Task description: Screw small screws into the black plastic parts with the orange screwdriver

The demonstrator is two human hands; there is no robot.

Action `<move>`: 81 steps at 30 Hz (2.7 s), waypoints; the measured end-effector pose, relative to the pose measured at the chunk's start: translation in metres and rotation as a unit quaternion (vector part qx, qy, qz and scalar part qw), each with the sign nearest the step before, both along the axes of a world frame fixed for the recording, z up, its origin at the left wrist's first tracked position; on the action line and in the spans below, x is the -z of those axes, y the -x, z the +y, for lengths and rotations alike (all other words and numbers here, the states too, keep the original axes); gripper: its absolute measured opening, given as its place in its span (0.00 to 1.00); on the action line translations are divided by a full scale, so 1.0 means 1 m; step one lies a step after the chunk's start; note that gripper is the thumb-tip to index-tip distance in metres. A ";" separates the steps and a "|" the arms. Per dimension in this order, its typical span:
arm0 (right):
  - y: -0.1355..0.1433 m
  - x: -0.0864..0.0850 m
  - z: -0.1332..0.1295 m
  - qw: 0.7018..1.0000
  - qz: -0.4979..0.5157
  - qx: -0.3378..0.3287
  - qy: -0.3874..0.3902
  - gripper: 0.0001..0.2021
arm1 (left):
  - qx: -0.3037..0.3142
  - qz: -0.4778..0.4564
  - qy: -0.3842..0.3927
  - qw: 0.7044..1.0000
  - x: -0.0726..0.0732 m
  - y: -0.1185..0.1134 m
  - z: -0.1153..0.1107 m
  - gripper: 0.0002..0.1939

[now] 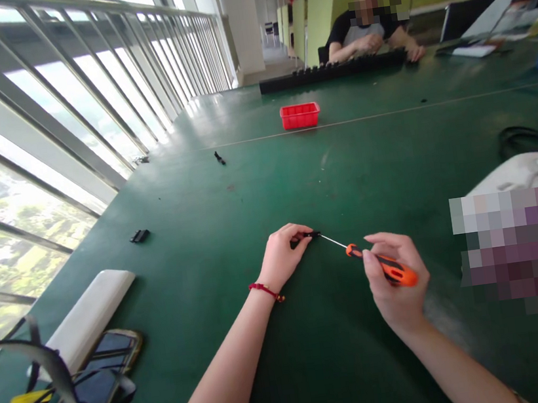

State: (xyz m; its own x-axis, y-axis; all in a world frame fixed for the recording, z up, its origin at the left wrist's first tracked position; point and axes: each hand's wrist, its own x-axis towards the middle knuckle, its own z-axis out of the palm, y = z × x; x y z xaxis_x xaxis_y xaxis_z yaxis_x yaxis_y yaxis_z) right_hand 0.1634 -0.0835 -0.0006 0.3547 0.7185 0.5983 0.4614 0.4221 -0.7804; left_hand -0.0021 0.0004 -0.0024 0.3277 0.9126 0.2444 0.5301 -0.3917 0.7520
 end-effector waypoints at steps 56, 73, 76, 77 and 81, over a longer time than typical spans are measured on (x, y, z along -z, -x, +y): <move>0.003 0.004 -0.001 1.000 0.004 0.009 -0.023 0.14 | -0.005 0.007 0.006 1.000 -0.001 0.000 0.000 0.08; 0.003 0.003 -0.001 0.999 -0.012 0.007 0.031 0.04 | -0.008 0.008 0.008 1.000 -0.002 0.000 -0.001 0.08; 0.004 0.002 -0.001 1.000 0.005 0.007 -0.011 0.10 | -0.007 0.007 0.004 1.000 -0.001 0.000 -0.001 0.08; 0.004 0.002 -0.001 1.000 0.013 0.008 -0.026 0.14 | -0.007 0.006 0.002 1.000 -0.001 0.000 -0.001 0.08; 0.003 0.003 -0.001 1.000 0.000 0.004 -0.001 0.12 | -0.006 0.006 0.005 1.000 -0.001 0.000 -0.001 0.08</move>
State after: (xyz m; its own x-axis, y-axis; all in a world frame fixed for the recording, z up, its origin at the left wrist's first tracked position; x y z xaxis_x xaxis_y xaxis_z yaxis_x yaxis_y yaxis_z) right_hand 0.1604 -0.0844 -0.0032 0.3608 0.7149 0.5989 0.4645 0.4191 -0.7801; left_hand -0.0019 -0.0007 -0.0010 0.3192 0.9191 0.2310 0.5444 -0.3773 0.7492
